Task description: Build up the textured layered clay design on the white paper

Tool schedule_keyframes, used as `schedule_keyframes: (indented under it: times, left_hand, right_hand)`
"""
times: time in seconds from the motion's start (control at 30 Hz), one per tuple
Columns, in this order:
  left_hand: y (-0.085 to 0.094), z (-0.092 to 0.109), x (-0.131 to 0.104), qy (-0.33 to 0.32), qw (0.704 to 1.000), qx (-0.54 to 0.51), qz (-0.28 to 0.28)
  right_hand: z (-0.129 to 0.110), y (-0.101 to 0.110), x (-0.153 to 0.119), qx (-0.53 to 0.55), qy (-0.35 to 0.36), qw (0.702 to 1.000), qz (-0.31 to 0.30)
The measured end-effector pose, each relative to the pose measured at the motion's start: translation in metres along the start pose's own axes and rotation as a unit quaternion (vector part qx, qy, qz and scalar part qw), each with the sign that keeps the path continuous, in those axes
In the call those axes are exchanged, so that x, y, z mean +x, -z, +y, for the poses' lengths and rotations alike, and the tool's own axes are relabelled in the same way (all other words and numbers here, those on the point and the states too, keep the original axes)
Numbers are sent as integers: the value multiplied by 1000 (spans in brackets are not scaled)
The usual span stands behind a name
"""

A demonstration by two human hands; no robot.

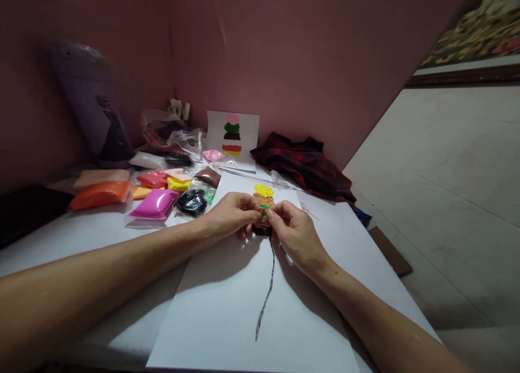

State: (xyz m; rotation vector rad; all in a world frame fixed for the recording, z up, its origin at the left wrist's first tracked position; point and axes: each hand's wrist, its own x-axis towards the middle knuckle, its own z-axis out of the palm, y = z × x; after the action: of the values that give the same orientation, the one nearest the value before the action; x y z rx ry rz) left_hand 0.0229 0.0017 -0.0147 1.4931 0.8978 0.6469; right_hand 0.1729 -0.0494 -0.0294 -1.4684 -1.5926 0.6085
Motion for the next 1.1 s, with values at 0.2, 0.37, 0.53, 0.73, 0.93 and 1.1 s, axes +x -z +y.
schedule_keyframes:
  times: [0.2, 0.37, 0.53, 0.73, 0.93, 1.1]
  left_hand:
    - [1, 0, -1, -30, 998, -53, 9]
    - [2, 2, -2, -26, 998, -52, 3]
    - [2, -2, -2, -49, 997, -57, -9]
    - [3, -3, -2, -42, 998, -44, -11]
    - [2, 0, -3, -41, 998, -41, -9]
    - [2, -1, -2, -46, 997, -64, -12]
  right_hand:
    - [-3, 1, 0, 50, 3, 998, -30]
    - [-3, 0, -1, 59, 5, 998, -25]
    - [-3, -1, -1, 72, -3, 997, -28]
    - [-6, -1, 0, 105, -21, 994, -22]
    - [-7, 0, -1, 114, -20, 992, -42]
    - [-7, 0, -1, 115, -23, 992, -43]
